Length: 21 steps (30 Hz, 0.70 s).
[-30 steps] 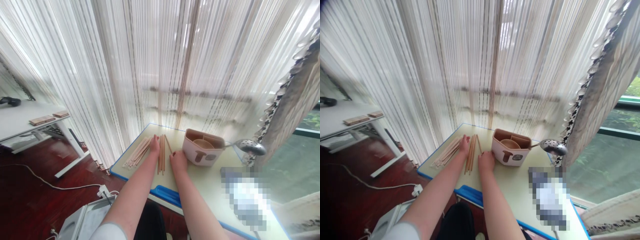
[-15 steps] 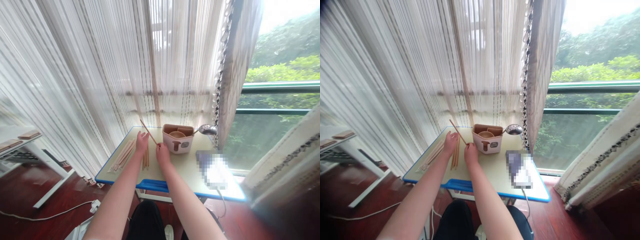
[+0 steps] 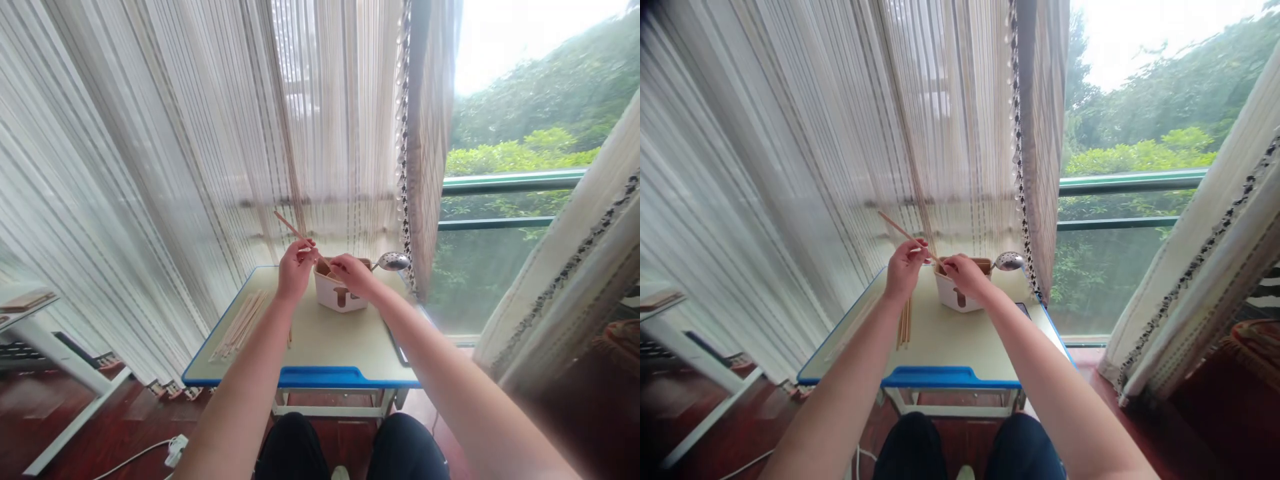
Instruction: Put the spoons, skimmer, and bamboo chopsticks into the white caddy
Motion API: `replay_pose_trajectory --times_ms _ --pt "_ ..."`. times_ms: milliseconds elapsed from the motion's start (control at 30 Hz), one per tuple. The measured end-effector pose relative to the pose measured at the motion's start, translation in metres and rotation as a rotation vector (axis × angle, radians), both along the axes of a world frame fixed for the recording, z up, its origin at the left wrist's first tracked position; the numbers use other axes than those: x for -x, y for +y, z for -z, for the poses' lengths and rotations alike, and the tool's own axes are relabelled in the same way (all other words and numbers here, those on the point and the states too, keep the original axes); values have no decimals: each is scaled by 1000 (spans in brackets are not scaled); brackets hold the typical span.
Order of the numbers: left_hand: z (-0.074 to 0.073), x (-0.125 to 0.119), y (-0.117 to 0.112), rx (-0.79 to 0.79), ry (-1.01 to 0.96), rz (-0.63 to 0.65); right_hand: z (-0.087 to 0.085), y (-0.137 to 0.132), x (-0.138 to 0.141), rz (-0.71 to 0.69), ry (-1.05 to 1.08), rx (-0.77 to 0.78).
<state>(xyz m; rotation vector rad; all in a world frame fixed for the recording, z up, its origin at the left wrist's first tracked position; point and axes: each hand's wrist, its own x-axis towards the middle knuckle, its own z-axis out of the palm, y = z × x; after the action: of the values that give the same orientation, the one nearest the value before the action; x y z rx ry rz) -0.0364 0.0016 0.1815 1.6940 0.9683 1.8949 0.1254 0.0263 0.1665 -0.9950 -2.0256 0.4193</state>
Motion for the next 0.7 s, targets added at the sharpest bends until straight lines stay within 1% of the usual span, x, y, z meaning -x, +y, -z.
replay_pose_trajectory --times_ms 67,133,233,333,433,533,633,700 --pt "-7 -12 6 -17 -4 -12 -7 3 -10 21 3 -20" --pt "-12 -24 11 -40 -21 -31 -9 6 -16 43 37 -36" --pt "-18 -40 20 -72 -56 -70 -7 11 -19 107 139 -52" --pt "-22 -51 31 -81 -108 -87 -5 17 -16 154 251 -79" --pt "-23 -56 46 -64 -151 -63 -2 28 -12 160 310 -46" --pt "-23 -55 61 -64 -154 -33 -3 45 -11 117 279 3" --pt "-22 -53 72 -94 -92 -14 -9 62 -15 83 222 3" --pt "-22 -51 77 -101 -45 10 -15 69 -18 73 171 -2"
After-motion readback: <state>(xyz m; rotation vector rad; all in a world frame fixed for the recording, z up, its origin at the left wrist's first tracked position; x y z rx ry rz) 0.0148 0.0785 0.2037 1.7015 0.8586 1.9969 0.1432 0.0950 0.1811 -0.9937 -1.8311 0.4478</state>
